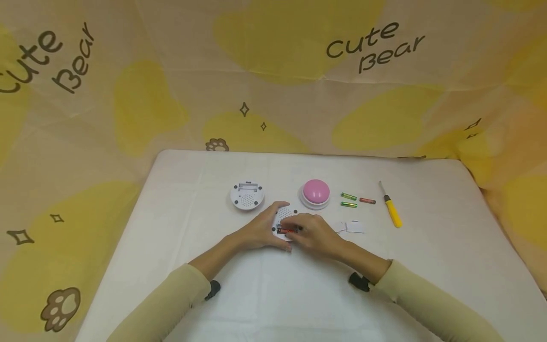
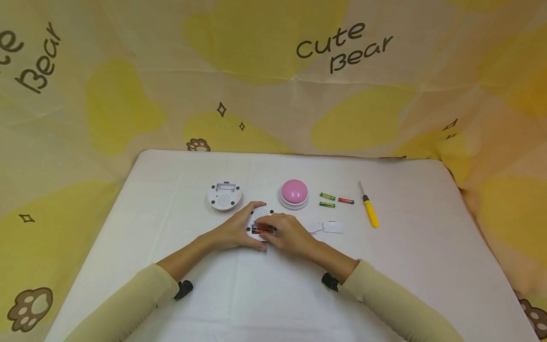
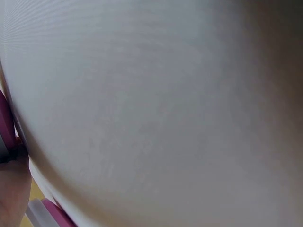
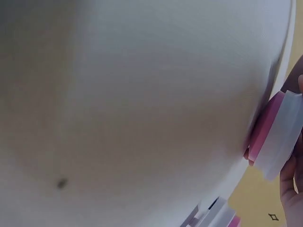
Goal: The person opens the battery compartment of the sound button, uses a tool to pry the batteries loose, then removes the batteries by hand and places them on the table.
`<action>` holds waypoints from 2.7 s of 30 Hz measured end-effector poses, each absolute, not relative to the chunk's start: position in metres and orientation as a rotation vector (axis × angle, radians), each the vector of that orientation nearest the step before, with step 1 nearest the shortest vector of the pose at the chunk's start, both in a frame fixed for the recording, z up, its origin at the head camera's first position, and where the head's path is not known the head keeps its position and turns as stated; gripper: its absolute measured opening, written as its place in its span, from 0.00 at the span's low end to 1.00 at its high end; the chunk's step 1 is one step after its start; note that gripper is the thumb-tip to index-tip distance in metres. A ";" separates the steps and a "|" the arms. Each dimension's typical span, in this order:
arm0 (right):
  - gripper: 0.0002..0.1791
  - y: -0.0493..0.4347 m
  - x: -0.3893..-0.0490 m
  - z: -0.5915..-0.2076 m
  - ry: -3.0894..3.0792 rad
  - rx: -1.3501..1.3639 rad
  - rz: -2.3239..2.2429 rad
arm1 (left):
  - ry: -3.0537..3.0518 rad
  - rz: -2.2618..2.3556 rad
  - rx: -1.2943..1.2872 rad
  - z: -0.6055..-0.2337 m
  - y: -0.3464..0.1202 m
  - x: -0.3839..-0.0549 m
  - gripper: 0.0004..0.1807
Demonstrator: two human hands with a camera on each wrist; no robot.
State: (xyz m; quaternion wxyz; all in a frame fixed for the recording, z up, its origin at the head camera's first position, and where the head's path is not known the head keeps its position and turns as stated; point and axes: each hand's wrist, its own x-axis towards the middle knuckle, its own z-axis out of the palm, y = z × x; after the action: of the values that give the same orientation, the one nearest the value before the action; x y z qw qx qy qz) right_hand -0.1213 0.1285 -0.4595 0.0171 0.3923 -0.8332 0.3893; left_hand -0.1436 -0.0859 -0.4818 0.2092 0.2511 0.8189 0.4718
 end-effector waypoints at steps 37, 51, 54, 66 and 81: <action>0.18 0.142 -0.127 -0.445 -2.560 1.161 1.319 | 2.266 1.334 0.676 -0.483 -0.085 -0.144 0.62; 0.21 0.247 -0.150 -0.444 -2.632 0.877 0.997 | 2.273 1.374 0.602 -0.483 -0.083 -0.143 0.62; 0.21 0.268 -0.152 -0.450 -2.664 0.814 0.924 | 2.291 1.364 0.593 -0.483 -0.082 -0.144 0.62; 0.15 0.294 -0.152 -0.460 -2.935 0.569 0.727 | 2.476 1.343 0.620 -0.469 -0.068 -0.152 0.58; 0.16 0.295 -0.154 -0.470 -3.023 0.562 0.574 | 2.598 1.240 0.595 -0.446 -0.058 -0.179 0.54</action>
State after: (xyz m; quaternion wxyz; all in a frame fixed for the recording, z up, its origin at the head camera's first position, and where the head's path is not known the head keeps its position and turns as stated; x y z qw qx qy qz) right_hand -0.1544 0.2950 -0.4697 0.0067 0.1797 -0.9664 0.1834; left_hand -0.1793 -0.0584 -0.4464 0.1007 0.2012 0.8794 0.4196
